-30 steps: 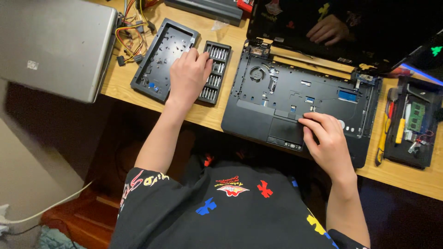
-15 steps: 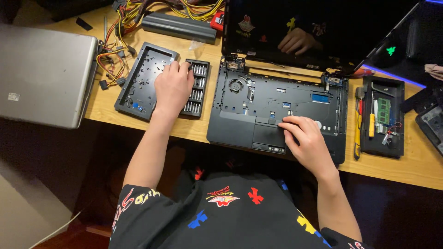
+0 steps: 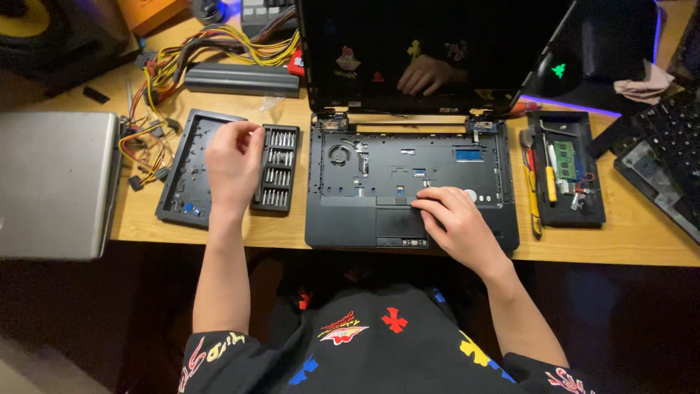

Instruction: Removing screws and the internal bezel from a laptop to access internal components.

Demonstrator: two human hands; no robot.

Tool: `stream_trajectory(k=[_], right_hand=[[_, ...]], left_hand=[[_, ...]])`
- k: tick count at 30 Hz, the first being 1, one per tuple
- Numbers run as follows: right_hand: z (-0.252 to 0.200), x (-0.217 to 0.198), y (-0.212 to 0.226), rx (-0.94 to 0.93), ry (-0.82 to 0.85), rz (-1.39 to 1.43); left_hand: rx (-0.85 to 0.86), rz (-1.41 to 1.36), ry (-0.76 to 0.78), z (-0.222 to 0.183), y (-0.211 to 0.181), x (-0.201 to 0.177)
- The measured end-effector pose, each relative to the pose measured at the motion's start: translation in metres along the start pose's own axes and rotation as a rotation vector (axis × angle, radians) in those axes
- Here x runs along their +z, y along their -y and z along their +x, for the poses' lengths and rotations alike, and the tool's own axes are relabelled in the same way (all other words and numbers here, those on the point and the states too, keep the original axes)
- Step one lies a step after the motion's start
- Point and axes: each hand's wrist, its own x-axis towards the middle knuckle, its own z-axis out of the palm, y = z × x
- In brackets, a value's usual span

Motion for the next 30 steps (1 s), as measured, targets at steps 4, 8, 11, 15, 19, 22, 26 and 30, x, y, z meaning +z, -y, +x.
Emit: stream_trajectory(k=[4,8,11,15,19,22,26,30], right_hand=[[-0.001,0.0,0.0,0.008,0.002,0.002],[-0.001,0.0,-0.001,0.008,0.009,0.015],[-0.001,-0.001,-0.001,0.01,0.013,0.022],[0.0,-0.003,0.001,0.041,0.004,0.107],[0.012,-0.004,0.021,0.036,-0.008,0.246],[-0.001,0.017,0.015,0.086,0.038,0.474],[-0.031,0.042,-0.001,0.424,0.054,0.859],[-0.053,0.037,0.0,0.569,-0.071,0.975]], left_hand=[[-0.12,-0.32,-0.022,-0.001,-0.04,-0.017],[0.044,-0.343,-0.035,-0.011,-0.071,-0.021],[0.065,-0.461,-0.017,-0.03,-0.089,-0.012],[0.072,-0.705,0.172,-0.059,-0.116,0.01],[-0.056,-0.955,0.311,-0.09,-0.134,0.039],[-0.133,-1.245,0.407,-0.1,-0.145,0.046],[-0.184,-1.225,0.431,-0.102,-0.148,0.049],[-0.035,-1.086,0.451,-0.1,-0.153,0.053]])
